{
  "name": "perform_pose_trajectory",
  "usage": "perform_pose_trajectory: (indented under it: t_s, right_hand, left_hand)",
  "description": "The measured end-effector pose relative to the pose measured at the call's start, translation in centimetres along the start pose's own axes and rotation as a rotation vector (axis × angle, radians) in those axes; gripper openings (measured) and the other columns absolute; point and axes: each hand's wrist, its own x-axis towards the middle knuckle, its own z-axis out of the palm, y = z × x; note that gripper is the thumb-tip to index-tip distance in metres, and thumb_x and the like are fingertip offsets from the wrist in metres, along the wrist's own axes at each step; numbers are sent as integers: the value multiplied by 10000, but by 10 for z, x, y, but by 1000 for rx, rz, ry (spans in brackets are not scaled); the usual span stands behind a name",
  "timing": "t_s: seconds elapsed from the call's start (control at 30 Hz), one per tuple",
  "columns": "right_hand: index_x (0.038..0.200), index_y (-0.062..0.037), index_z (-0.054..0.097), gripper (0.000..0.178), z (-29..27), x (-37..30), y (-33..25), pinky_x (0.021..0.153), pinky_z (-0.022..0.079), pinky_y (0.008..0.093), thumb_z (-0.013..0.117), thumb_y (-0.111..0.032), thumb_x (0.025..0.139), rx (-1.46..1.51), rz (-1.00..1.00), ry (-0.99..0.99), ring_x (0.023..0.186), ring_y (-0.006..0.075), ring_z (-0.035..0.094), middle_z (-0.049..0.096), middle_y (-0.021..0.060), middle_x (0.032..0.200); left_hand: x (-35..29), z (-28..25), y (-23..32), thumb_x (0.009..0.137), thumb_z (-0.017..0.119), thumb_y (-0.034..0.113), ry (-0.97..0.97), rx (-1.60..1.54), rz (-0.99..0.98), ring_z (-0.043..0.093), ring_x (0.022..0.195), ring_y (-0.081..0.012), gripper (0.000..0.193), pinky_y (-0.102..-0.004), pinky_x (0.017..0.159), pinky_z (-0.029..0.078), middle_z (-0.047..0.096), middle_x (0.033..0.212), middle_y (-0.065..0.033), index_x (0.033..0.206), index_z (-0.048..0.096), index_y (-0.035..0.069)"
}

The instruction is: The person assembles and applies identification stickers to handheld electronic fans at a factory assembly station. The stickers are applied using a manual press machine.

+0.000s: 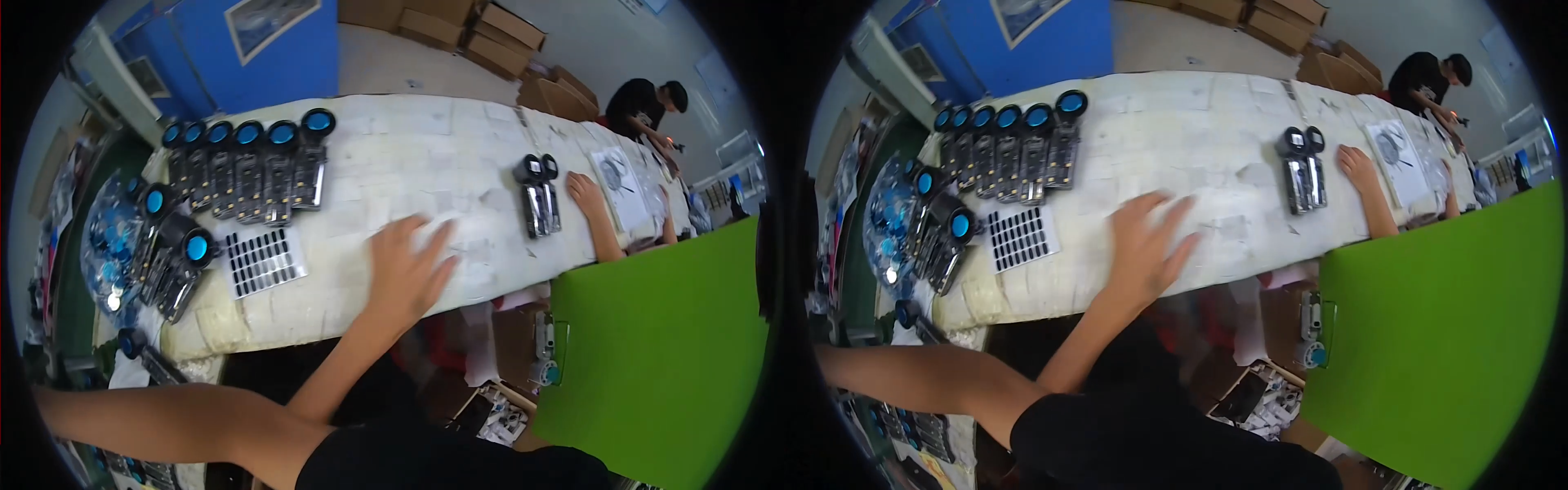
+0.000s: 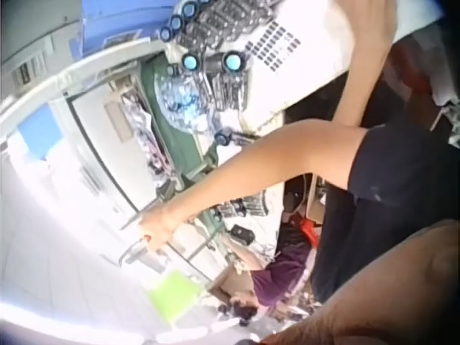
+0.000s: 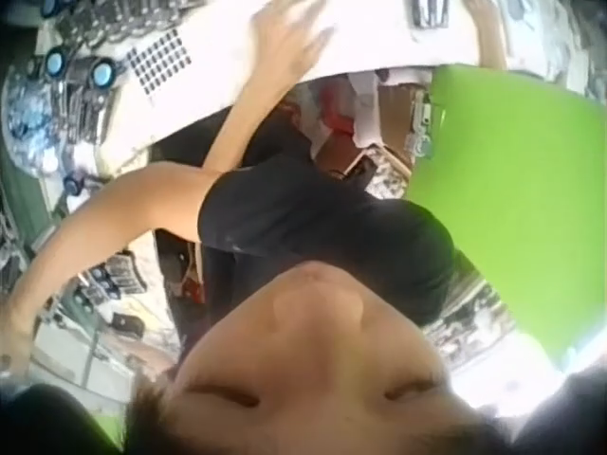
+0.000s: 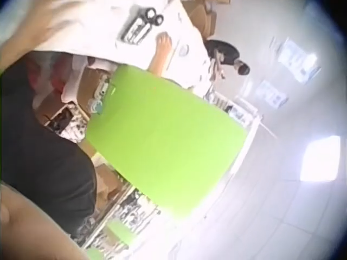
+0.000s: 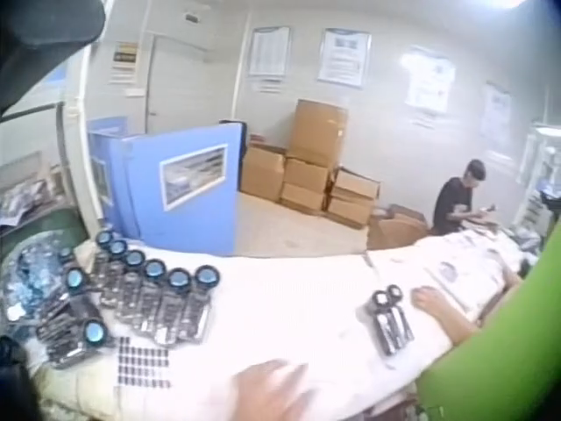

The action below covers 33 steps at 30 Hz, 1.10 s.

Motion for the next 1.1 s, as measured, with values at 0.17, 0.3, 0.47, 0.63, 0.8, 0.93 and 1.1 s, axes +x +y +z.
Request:
perform_pose_trajectory:
  t_s: [0.17, 0.3, 0.47, 0.63, 0.8, 0.93, 1.1]
  right_hand:
    - [701, -95, 677, 205, -27, 11, 32, 678, 511, 335, 566, -174, 855, -130, 114, -63, 675, 179, 620, 648, 94, 696]
    - [702, -78, 672, 230, -60, 39, 39, 675, 508, 341, 562, -211, 855, -174, 166, -80, 672, 184, 623, 650, 103, 694]
    - [704, -57, 666, 273, -69, 55, 41, 672, 503, 350, 557, -256, 855, -204, 287, -122, 668, 189, 626, 651, 113, 692]
    - [705, -36, 660, 324, -62, 54, -39, 668, 499, 358, 551, -302, 855, 29, 391, -267, 664, 195, 630, 652, 124, 690]
    - [706, -15, 653, 380, -79, 65, -188, 664, 495, 366, 546, -348, 855, 427, 385, -484, 660, 201, 634, 653, 134, 688]
    - [713, -7, 650, 416, -96, 70, -264, 653, 492, 367, 547, -386, 852, 1339, 151, -727, 655, 204, 633, 654, 127, 686]
    - [767, 0, 653, 413, -48, 68, -224, 658, 495, 368, 554, -391, 855, 2028, -88, -808, 667, 239, 643, 665, 115, 698]
  left_hand:
    - [84, 139, 83, 771, 714, 470, -297, -26, 236, 292, 1351, -438, 610, -611, 1038, 291, 386, 1455, -236, 1316, 573, 237]
    - [89, 205, 97, 740, 725, 518, -411, 108, 198, 123, 1432, -484, 536, -748, 1071, 106, 335, 1518, -172, 1197, 665, 244]
    - [72, 209, 84, 704, 773, 379, -405, 152, 198, 182, 1431, -426, 388, -771, 939, 279, 358, 1519, -125, 1057, 693, 241]
    - [22, 142, 21, 885, 551, 255, -270, 275, 252, 380, 1342, -364, 131, -605, 785, 421, 367, 1507, -138, 971, 648, 236]
    - [-36, 32, -7, 823, 601, 252, -150, 275, 300, 388, 1332, -337, 57, -600, 792, 434, 411, 1464, -136, 855, 625, 212]
    - [-85, -44, -18, 911, 561, 245, 70, 170, -119, 438, 1296, -249, 152, -466, 894, 427, 407, 1486, -126, 1034, 625, 181]
    - [-78, -135, -20, 896, 621, 193, -128, -718, -450, 377, 1348, -309, 471, -457, 1090, 314, 434, 1439, -137, 1342, 500, 103]
